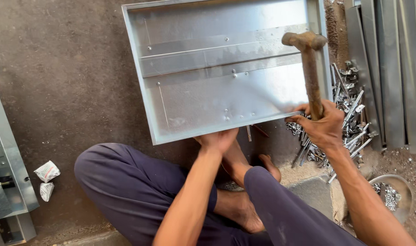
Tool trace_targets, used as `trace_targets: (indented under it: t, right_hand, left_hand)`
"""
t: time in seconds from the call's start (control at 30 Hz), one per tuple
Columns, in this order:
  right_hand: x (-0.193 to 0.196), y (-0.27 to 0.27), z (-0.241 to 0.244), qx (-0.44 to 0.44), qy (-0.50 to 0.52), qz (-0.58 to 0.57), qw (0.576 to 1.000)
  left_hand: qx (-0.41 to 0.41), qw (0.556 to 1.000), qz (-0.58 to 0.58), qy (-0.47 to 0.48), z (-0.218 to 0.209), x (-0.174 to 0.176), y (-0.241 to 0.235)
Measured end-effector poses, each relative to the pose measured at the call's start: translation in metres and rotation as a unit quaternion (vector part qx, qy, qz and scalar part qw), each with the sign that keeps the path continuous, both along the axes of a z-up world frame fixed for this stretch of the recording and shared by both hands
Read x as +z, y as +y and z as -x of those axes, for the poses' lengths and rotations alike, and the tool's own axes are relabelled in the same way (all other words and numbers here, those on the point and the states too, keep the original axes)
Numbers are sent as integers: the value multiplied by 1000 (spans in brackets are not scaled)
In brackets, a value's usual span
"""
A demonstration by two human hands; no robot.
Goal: The person attaches metal hardware and handles to a metal sheet using a hammer and pins while sitting on the floor.
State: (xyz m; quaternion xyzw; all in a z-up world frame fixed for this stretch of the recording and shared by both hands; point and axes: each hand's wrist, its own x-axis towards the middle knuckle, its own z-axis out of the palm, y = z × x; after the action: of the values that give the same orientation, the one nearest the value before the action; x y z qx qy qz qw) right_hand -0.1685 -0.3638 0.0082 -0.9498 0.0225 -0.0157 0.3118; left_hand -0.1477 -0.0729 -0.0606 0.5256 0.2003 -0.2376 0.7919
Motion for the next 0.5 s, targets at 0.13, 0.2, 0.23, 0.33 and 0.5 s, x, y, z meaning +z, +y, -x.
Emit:
trace_targets:
  t: [0.13,0.2,0.23,0.33,0.5]
  right_hand:
    - [5,9,-10,15,-33,-35,999]
    - [10,10,-18,-16,12,-26,999]
    - [16,13,-19,-28,33,-22,999]
    - [39,24,-4,-34,57,-15,998]
    - [38,77,40,-33,175,-217,960]
  left_hand:
    - [-125,863,-383,-306,-22,73,31]
    - [-240,700,-544,-395,-27,100,38]
    - [-288,629,-590,-416,-31,110,40]
    - [-440,511,-638,-372,-44,119,35]
    - [-494,456,-648,-358,-63,110,30]
